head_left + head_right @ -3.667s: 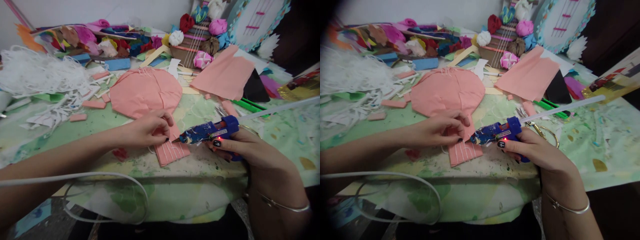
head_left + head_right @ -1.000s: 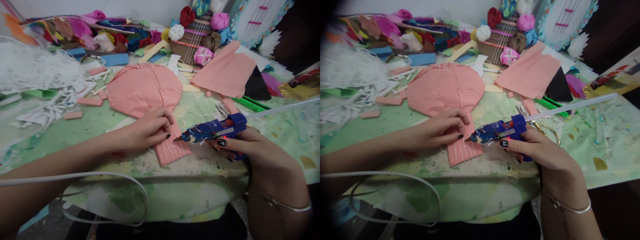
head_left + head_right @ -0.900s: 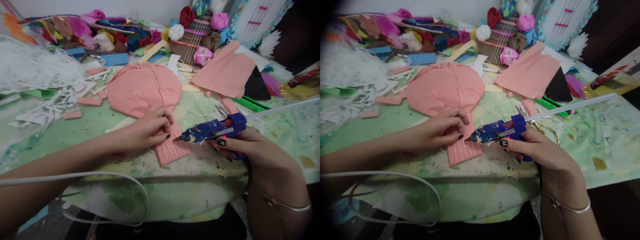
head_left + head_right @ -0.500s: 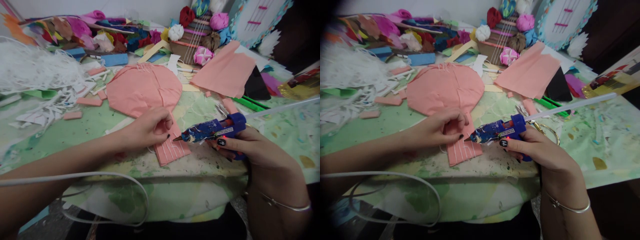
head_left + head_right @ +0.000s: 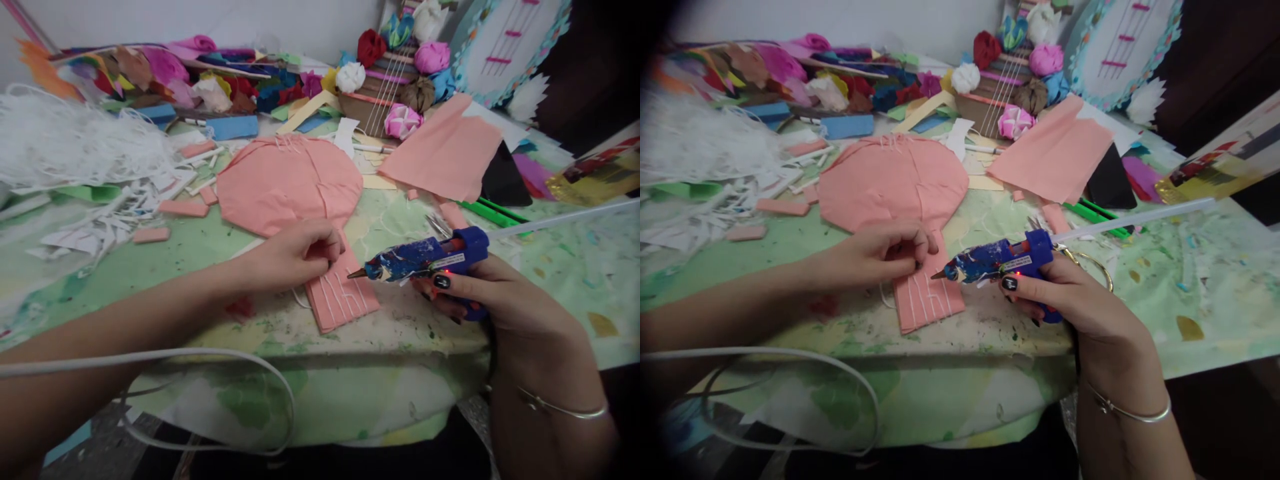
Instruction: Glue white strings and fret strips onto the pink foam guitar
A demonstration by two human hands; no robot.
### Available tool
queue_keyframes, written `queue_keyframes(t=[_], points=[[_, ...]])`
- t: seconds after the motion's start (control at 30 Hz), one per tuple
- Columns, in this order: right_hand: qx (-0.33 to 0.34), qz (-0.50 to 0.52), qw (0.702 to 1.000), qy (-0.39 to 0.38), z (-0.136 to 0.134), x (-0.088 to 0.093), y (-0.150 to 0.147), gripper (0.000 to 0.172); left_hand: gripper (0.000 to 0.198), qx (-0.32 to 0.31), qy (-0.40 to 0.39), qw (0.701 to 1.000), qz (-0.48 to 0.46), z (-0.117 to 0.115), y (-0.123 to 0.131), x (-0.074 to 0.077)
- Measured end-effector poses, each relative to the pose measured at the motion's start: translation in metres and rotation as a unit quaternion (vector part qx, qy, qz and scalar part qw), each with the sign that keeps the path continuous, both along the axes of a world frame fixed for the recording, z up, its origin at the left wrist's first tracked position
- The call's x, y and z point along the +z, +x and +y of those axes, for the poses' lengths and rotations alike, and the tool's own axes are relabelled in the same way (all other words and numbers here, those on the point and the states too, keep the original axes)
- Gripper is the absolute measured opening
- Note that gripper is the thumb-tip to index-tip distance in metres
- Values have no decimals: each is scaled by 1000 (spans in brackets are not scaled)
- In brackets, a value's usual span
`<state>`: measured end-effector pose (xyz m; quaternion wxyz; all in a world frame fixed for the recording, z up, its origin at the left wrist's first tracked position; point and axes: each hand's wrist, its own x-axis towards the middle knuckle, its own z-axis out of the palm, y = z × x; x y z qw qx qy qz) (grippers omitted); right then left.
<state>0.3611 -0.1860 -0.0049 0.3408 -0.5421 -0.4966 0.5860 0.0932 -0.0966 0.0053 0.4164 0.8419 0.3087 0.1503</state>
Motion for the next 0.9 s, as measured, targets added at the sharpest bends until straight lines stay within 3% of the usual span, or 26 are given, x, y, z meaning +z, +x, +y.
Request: queue_keyframes(t=[0.1, 0.33, 0.63, 0.9], points=[[-28, 20, 999, -4, -2, 4, -3, 27, 10, -7, 0, 1000, 7, 2, -1, 2], [-94, 59, 993, 27, -4, 9, -2, 24, 15, -97, 113, 987, 55, 8, 0, 10], [-73, 19, 997, 23, -5, 5, 14, 25, 13, -177, 128, 975, 32, 20, 13, 13], [11, -57, 998, -10, 1, 5, 14, 37, 13, -207, 128, 970, 31, 21, 17, 7]])
